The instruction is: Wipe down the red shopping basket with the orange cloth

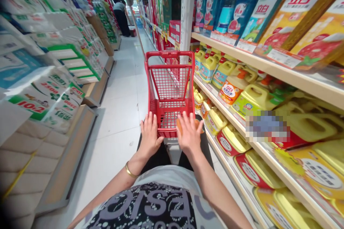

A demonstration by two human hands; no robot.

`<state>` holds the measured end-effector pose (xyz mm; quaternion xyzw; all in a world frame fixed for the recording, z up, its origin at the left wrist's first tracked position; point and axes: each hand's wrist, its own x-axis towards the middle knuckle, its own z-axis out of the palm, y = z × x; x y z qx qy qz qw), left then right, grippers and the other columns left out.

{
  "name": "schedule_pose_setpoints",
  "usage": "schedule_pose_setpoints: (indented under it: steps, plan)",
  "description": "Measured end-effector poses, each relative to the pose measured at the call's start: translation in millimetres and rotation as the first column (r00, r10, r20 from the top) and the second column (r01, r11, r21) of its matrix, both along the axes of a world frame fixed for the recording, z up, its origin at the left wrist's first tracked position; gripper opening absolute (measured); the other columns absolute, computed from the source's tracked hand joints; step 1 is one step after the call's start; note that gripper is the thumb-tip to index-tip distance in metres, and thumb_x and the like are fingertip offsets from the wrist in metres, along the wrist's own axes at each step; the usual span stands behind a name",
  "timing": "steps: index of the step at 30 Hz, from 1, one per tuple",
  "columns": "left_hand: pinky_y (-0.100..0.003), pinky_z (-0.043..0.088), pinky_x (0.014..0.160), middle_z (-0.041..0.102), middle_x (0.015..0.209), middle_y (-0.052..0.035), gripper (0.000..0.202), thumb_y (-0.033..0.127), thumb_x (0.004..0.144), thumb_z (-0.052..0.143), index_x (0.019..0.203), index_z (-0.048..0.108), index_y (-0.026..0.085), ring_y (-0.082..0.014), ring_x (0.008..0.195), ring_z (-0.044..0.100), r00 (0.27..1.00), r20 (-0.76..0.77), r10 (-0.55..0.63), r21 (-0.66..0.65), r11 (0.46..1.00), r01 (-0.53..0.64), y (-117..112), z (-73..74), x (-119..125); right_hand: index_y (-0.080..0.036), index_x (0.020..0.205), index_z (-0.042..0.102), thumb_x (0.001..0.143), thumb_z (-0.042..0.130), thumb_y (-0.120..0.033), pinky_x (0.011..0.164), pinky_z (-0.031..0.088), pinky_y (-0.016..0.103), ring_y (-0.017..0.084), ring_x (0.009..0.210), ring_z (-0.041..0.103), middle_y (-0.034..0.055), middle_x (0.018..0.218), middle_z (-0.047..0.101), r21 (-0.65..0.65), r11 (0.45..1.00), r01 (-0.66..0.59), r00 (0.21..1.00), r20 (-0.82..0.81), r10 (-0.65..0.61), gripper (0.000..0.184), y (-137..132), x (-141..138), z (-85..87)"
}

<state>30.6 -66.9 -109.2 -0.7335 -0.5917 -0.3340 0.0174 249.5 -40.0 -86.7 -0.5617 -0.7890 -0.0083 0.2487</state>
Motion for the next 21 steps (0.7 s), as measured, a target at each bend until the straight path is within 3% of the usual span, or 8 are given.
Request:
schedule_pose_setpoints:
  steps: [2,4,6,10,12,14,18,21]
  plan:
    - [-0.068,0.004,0.132,0.009,0.182,-0.0245,0.111,0.089,0.095,0.015,0.175,0.006,0.014,-0.0409,0.17,0.004,1.0,0.011,0.004,0.008,1.0,-0.004,1,-0.9,2,-0.032,0.172,0.03,0.113,0.039,-0.036,0.128,-0.003,0.079,0.034,0.169,0.013,0.0056,0.181,0.026,0.002,0.991,0.135,0.99,-0.044,-0.134,0.06,5,21,-0.9]
    - [-0.068,0.004,0.132,0.008,0.182,-0.0243,0.11,0.089,0.095,0.015,0.175,0.005,0.014,-0.0411,0.169,0.003,1.0,0.024,0.011,0.014,1.0,-0.012,2,-1.8,3,-0.03,0.172,0.032,0.114,0.037,-0.037,0.128,-0.002,0.079,0.035,0.169,0.012,0.0071,0.181,0.022,-0.003,0.985,0.171,0.982,-0.074,-0.171,0.059,6,23,-2.0]
    - [-0.07,0.005,0.132,0.007,0.182,-0.0241,0.11,0.089,0.096,0.017,0.175,0.005,0.015,-0.0414,0.169,0.003,0.999,0.029,0.016,0.015,1.0,-0.017,2,-2.4,2,-0.029,0.17,0.038,0.114,0.038,-0.037,0.129,-0.002,0.077,0.035,0.169,0.01,0.0066,0.182,0.021,-0.004,0.994,0.107,0.992,-0.066,-0.107,0.056,2,6,-2.0]
    - [-0.071,0.005,0.131,0.002,0.182,-0.0231,0.105,0.085,0.099,0.022,0.175,0.005,0.015,-0.0418,0.169,-0.004,1.0,0.01,0.014,0.012,1.0,-0.014,1,-2.1,-1,-0.032,0.166,0.045,0.112,0.044,-0.038,0.134,-0.003,0.065,0.029,0.169,0.015,0.0023,0.178,0.032,-0.008,0.984,-0.18,0.984,0.014,0.18,0.054,-6,-40,4.4]
    - [-0.071,0.007,0.131,0.0,0.182,-0.023,0.106,0.085,0.099,0.024,0.175,0.005,0.015,-0.0421,0.169,-0.008,1.0,0.001,0.01,0.011,1.0,-0.01,1,-1.5,-2,-0.032,0.166,0.045,0.112,0.046,-0.039,0.136,-0.002,0.061,0.027,0.168,0.02,0.0026,0.177,0.036,-0.015,0.968,-0.251,0.967,0.032,0.251,0.054,-7,-43,8.0]
    - [-0.072,0.009,0.131,0.0,0.182,-0.0233,0.107,0.086,0.097,0.025,0.175,0.005,0.016,-0.0429,0.168,-0.01,1.0,-0.005,0.006,0.013,1.0,-0.006,1,-1.0,-2,-0.032,0.165,0.046,0.112,0.045,-0.039,0.135,0.0,0.065,0.028,0.167,0.022,0.0035,0.177,0.035,-0.012,0.981,-0.192,0.981,0.026,0.192,0.054,-2,-26,9.0]
    - [-0.073,0.012,0.131,0.0,0.182,-0.0229,0.108,0.087,0.096,0.026,0.176,0.002,0.017,-0.0434,0.168,-0.01,1.0,0.004,0.001,0.013,1.0,-0.001,1,-1.2,1,-0.034,0.166,0.046,0.111,0.044,-0.039,0.125,0.007,0.084,0.042,0.169,0.005,0.0053,0.183,0.015,0.006,0.989,0.147,0.989,-0.033,-0.147,0.055,13,26,5.2]
    - [-0.072,0.011,0.131,-0.001,0.182,-0.0228,0.109,0.087,0.096,0.027,0.175,0.001,0.018,-0.0436,0.168,-0.011,1.0,0.027,-0.004,0.016,1.0,0.004,2,-2.2,2,-0.033,0.167,0.044,0.111,0.046,-0.037,0.123,0.01,0.086,0.046,0.168,-0.001,0.0051,0.184,0.007,-0.004,0.984,0.177,0.984,-0.006,-0.177,0.056,14,24,2.6]
